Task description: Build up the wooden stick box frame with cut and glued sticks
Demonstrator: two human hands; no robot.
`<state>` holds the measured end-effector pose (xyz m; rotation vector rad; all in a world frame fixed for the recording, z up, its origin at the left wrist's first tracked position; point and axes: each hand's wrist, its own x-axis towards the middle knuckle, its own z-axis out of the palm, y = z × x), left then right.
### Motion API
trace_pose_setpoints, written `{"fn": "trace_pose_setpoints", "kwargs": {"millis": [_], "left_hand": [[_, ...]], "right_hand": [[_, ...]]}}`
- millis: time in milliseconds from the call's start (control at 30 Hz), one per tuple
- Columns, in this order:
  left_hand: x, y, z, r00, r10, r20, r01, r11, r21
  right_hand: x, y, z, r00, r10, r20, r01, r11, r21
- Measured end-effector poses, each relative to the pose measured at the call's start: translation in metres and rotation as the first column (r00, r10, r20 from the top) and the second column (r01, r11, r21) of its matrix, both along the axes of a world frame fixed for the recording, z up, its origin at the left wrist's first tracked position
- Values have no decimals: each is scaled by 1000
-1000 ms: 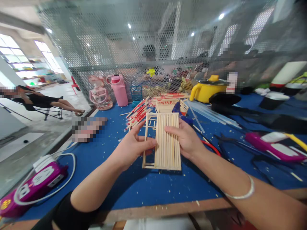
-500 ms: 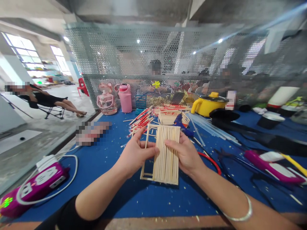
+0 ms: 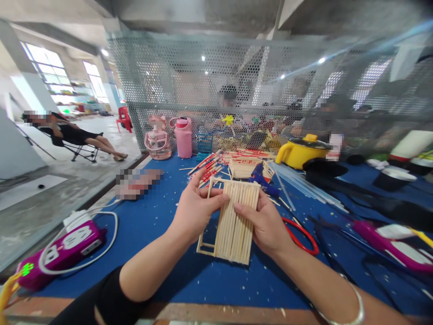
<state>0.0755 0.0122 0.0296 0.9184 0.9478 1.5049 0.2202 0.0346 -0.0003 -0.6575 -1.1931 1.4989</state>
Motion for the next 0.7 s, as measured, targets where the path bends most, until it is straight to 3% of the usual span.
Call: {"fn": "trace_pose_setpoints", "kwargs": {"millis": [533, 633, 700], "left_hand": [[-3, -1, -2, 997, -41, -69, 45, 998, 52], [-5, -1, -1, 981, 13, -194, 4, 996, 87], [-9, -2, -2, 942, 131, -309, -83, 983, 164]], "right_hand": [[1, -2, 2, 994, -63, 90, 54, 994, 99], [4, 4, 7, 997, -56, 59, 54, 997, 46], [9, 12, 11, 996, -88, 26, 88, 996, -4]]}}
